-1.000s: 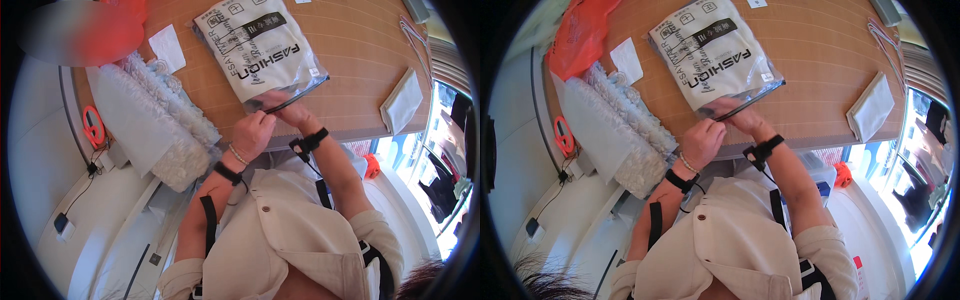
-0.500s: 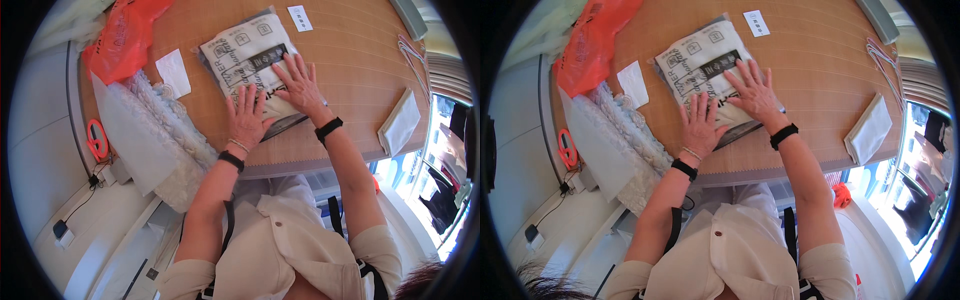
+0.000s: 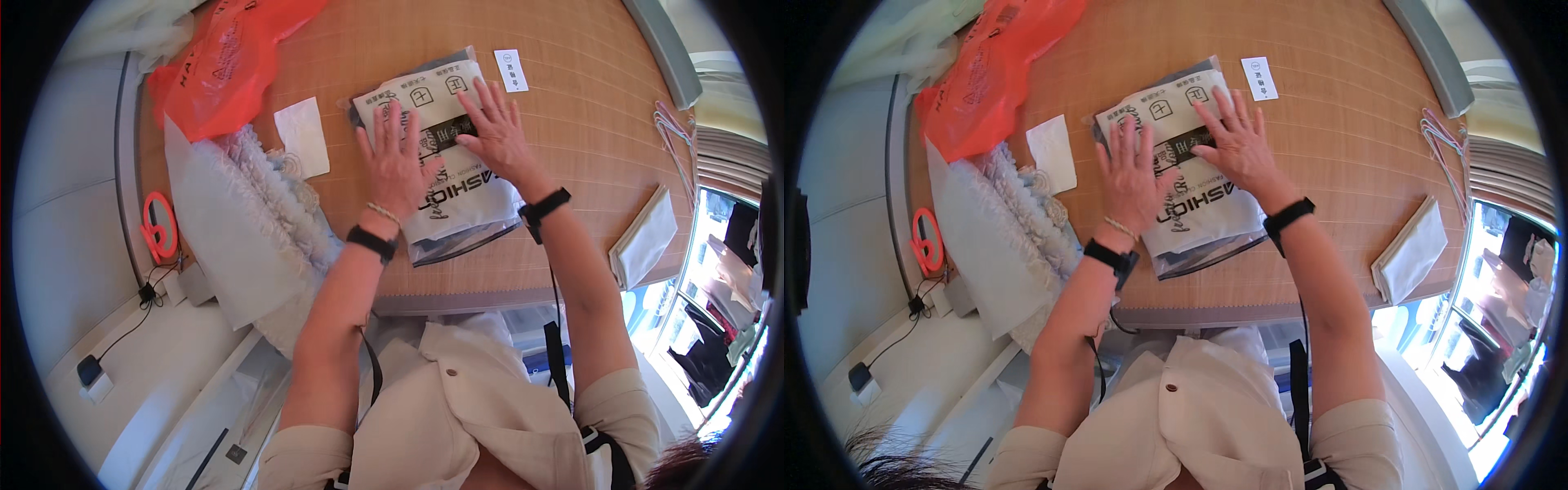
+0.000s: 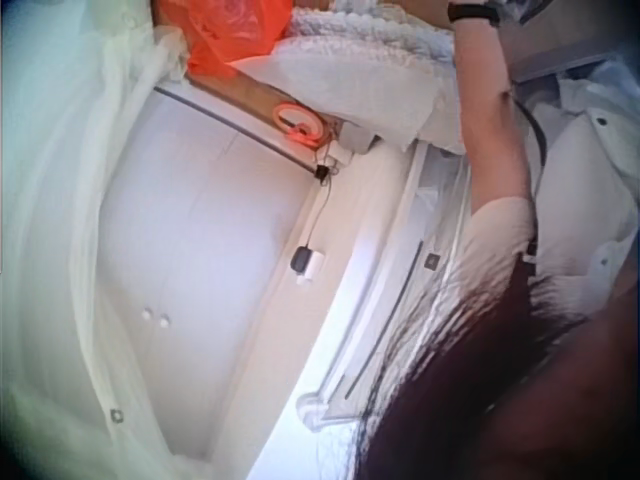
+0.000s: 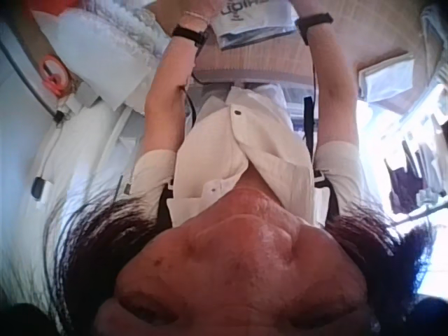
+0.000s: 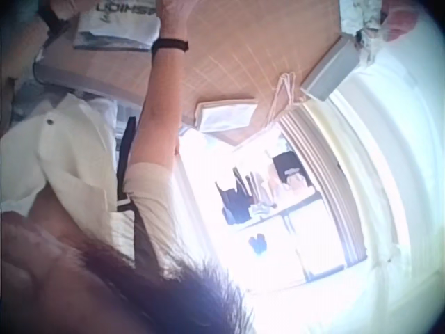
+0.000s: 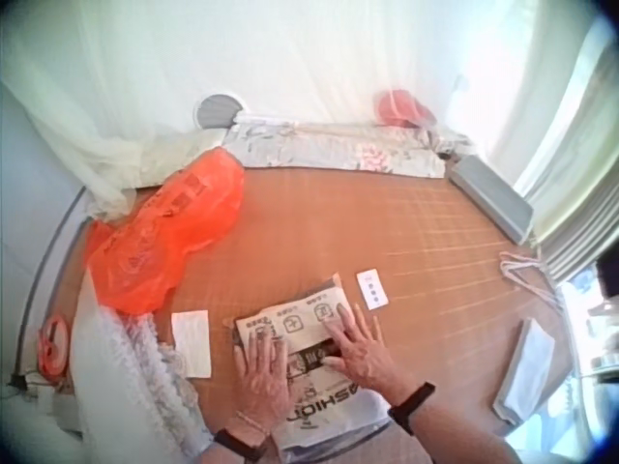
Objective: Folding a white t-shirt and placing it into a plastic zipper bag.
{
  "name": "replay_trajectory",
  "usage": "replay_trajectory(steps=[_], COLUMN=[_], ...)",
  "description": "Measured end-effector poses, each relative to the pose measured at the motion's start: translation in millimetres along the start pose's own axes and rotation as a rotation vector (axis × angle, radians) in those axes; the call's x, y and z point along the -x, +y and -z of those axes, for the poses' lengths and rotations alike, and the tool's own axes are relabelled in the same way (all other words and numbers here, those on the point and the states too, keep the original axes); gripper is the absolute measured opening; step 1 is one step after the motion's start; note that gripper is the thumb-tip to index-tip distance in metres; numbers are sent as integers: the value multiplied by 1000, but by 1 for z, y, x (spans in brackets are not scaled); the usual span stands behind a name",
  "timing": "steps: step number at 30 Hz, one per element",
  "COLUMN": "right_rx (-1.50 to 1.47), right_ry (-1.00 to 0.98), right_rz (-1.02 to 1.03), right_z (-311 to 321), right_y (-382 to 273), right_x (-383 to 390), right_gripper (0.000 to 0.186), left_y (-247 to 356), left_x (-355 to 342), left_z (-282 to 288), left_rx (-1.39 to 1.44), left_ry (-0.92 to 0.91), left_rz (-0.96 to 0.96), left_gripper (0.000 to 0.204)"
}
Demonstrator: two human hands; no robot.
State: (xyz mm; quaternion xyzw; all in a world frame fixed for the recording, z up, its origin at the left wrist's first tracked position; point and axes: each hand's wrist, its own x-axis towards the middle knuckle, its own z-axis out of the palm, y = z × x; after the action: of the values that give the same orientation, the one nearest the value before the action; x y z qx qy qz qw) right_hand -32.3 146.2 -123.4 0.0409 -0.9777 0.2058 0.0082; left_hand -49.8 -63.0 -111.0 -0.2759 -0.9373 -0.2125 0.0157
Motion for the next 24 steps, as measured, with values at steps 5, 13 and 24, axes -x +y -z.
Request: replay_trajectory(steps=[5,13,24], right_rx=[115,-579,-807], right_ry=[-58,-23,-89], right_rz=[-13,-103,-457], right_z=[-20,18,2], right_y=[-1,63,62], right_x=[-11,32,170], right_gripper=[67,56,69], left_y=[-41,-10,32], left_x=[-6,38,152], left_z=[-31,21,-9], left_rx=[-108,192,1115], left_ry=[-32,-10,-442], left_rz=[205,218,999], left_gripper=[79,74,56])
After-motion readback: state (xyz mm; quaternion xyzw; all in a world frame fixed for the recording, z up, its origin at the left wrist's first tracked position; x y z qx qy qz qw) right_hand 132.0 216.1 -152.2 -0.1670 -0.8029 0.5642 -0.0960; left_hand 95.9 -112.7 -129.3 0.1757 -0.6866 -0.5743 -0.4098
